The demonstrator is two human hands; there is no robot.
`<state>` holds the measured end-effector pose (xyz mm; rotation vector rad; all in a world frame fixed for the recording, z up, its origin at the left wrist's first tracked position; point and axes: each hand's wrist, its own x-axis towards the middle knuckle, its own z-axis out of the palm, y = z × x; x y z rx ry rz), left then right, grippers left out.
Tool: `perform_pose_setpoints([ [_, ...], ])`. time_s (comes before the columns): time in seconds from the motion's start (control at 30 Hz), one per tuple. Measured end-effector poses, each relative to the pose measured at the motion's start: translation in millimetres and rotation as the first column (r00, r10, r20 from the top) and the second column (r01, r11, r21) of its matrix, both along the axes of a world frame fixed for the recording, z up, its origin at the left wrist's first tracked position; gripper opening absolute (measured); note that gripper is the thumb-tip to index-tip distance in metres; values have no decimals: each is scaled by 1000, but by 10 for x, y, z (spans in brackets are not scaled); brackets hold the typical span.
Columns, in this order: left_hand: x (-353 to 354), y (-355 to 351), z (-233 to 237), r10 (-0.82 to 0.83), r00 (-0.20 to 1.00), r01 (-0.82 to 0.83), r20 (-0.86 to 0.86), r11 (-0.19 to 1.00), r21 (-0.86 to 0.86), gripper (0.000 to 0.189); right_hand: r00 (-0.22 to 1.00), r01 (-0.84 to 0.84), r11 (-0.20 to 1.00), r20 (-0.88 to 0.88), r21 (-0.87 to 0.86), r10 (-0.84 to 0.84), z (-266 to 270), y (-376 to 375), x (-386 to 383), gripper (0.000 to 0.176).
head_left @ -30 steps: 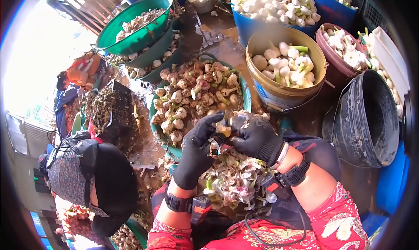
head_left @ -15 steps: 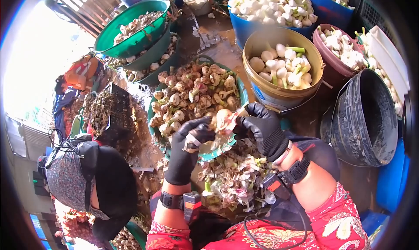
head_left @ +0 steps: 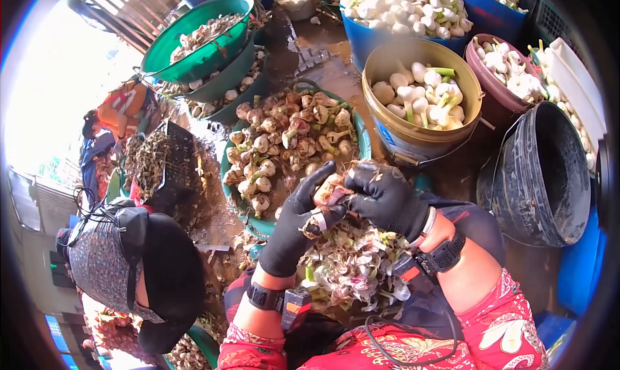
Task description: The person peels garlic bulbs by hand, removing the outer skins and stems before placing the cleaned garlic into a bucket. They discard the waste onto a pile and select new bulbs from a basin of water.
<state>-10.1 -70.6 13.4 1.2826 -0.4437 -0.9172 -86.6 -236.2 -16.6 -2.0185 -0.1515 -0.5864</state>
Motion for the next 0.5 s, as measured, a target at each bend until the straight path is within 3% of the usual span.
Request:
perform_pose_setpoints([
  [0.1, 10, -1, 27, -82, 993, 74, 80, 992, 105, 64, 996, -86, 990, 23, 114, 84, -18, 33, -18, 14],
  [0.13, 10, 3, 78, -138, 948, 88, 287, 980, 180, 58, 993, -83, 985, -75, 154, 96, 100, 27, -84, 13],
  [0.17, 3, 14, 87, -138, 949, 88, 285, 980, 180, 58, 992, -83, 985, -76, 154, 96, 91, 37, -99, 13],
  [0.23, -11, 27, 124, -101, 953, 43, 286, 978, 202, 52, 978, -34, 871, -162, 491, 129, 60, 61, -112, 11],
  [0.27, -64, 28, 176, -36, 988, 16, 151, 992, 128, 49, 969, -1, 824, -204, 566, 142, -51, 29, -89, 6],
  [0.3, -29, 24, 92, -34, 988, 15, 152, 992, 127, 49, 969, -3, 825, -203, 565, 143, -94, 31, -68, 6],
  [0.33, 49, 23, -84, -48, 986, 42, 160, 998, 39, 49, 1000, 13, 947, -4, 322, -12, -124, 36, -58, 4],
  [0.37, 118, 21, -230, -61, 984, 70, 168, 996, -48, 49, 968, 96, 993, 228, 67, -109, -162, 36, -49, 5],
  [0.4, 146, -28, -194, -100, 908, 148, 407, 985, -88, 50, 954, 132, 989, 278, -62, -110, -154, 1, -29, 10],
  [0.43, 115, -40, -145, -105, 906, 153, 409, 984, -88, 50, 953, 137, 989, 280, -62, -115, -146, 28, -18, 10],
  [0.47, 46, -20, -80, -54, 976, 73, 210, 994, -80, 51, 974, 107, 965, 172, 238, -150, -140, 106, -7, 4],
  [0.5, -25, -24, 37, 11, 1000, -11, 2, 998, -56, 51, 988, 95, 850, 57, 517, -145, -84, 158, -9, 5],
])
